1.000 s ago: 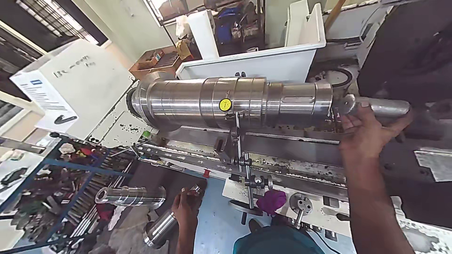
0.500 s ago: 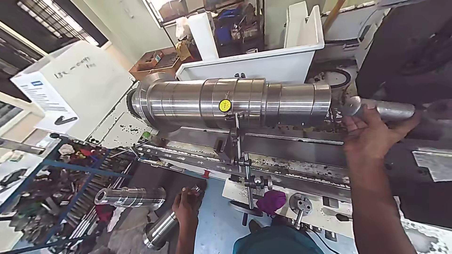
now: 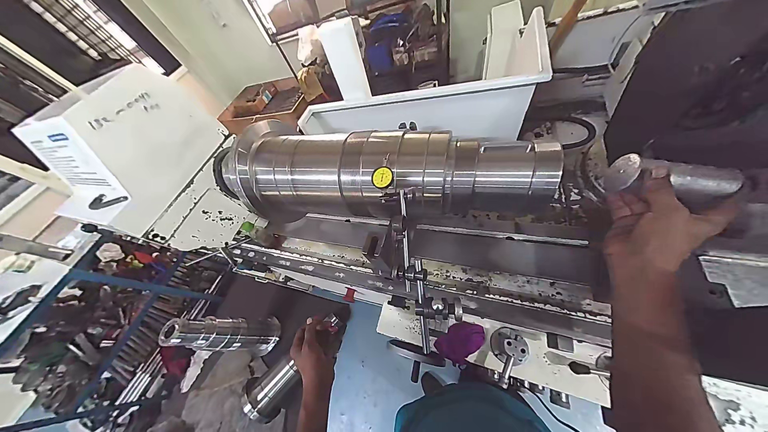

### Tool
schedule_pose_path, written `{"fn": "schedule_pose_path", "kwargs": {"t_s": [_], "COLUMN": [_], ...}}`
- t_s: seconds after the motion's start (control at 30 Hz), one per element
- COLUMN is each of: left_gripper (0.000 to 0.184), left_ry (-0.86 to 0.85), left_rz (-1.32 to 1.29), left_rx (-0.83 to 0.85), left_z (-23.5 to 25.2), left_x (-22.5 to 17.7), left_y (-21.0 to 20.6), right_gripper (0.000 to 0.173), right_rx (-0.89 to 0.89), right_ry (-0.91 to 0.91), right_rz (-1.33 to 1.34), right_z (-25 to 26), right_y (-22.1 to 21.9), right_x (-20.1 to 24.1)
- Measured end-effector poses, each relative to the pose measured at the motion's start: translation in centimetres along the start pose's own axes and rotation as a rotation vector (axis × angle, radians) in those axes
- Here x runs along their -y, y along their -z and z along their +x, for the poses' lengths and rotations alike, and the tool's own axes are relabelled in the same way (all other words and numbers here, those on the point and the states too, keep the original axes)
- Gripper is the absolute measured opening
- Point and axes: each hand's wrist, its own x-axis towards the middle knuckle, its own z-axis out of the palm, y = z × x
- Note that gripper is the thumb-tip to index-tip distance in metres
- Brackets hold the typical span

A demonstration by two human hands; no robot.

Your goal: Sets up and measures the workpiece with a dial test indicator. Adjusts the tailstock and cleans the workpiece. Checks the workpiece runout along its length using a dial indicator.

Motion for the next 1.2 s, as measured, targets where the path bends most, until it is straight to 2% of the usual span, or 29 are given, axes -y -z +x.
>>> {"fn": "schedule_pose_path", "kwargs": {"t_s": [0.13,0.53,0.83,1.2], "left_gripper": [0.027,0.025,0.024,0.024], "left_ry": [-0.004,-0.012,0.018,0.002], "left_rz": [0.007,0.025,0.056,0.028], "left_rx": [0.000,-0.033,-0.156,-0.147], "left_z": [0.2,0.3,0.0,0.1], "left_x": [-0.1,-0.2,-0.6,0.3], "left_y": [0.0,0.9,3.6,3.9], "right_gripper": [0.093,0.075,0.072,0.084], "right_rx": [-0.056,-0.082,-0.123,-0.128], "right_ry": [0.027,0.045,0.037,0.005], "right_rz": [0.076,0.044,0.079,0.108], "right_z": [1.0,1.8,1.7,0.1], "right_y": [-0.9,0.4,0.2,-1.4], "right_x": [0.9,2.0,1.9,1.6]}}
